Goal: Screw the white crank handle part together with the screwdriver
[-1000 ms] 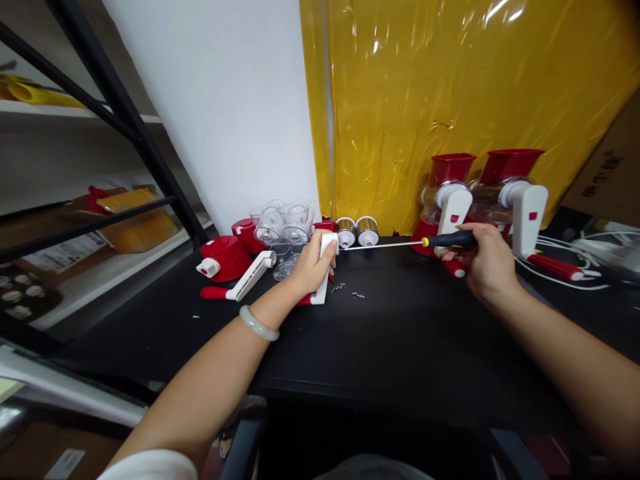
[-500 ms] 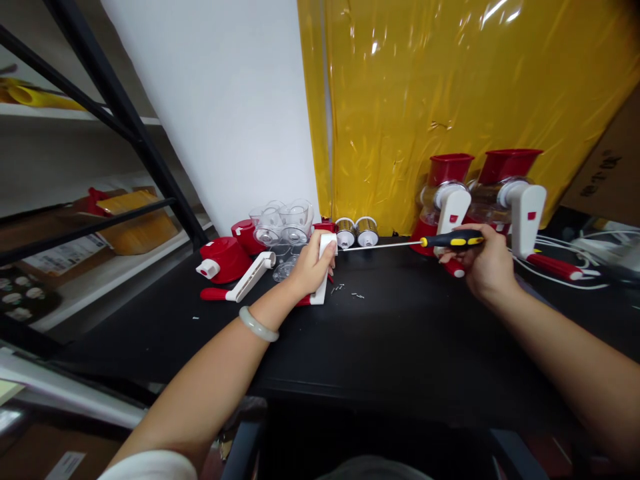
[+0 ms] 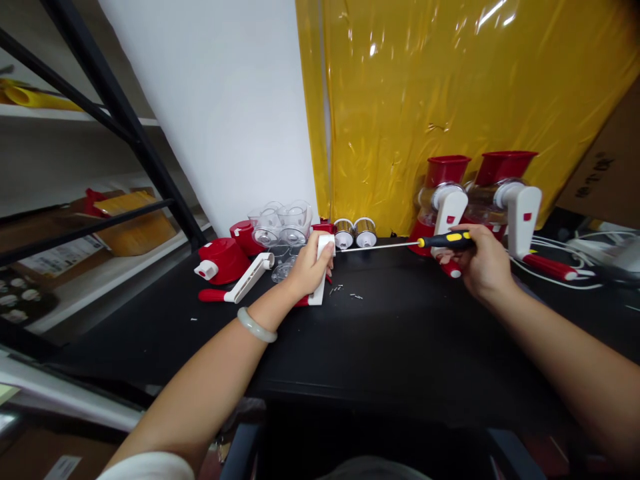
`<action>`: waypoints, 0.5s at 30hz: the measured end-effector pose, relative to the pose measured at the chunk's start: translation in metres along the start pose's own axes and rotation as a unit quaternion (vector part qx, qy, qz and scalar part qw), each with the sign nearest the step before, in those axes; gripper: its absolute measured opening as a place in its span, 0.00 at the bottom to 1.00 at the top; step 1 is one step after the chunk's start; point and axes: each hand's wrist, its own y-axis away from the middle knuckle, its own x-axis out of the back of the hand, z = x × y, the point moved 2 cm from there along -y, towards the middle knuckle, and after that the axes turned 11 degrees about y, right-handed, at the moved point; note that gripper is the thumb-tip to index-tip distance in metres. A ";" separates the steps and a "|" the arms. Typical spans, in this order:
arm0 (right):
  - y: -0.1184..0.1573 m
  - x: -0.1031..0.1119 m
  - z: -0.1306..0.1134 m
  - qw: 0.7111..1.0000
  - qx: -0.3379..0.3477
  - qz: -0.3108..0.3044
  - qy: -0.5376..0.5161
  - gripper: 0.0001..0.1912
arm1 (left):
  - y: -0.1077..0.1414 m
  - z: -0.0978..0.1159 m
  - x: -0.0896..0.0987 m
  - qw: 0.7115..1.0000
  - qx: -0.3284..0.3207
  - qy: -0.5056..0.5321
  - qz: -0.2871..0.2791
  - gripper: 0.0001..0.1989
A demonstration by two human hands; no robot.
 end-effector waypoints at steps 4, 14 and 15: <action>0.004 -0.002 -0.003 0.999 0.023 -0.031 0.005 0.15 | -0.001 -0.002 0.001 1.000 -0.010 0.010 0.003 0.19; 0.004 -0.001 -0.002 0.999 0.011 -0.027 -0.015 0.16 | 0.000 -0.003 0.002 0.999 -0.041 0.030 0.001 0.21; 0.003 -0.001 -0.003 0.999 0.017 -0.027 -0.030 0.14 | 0.001 -0.002 0.002 0.998 -0.053 0.030 0.002 0.21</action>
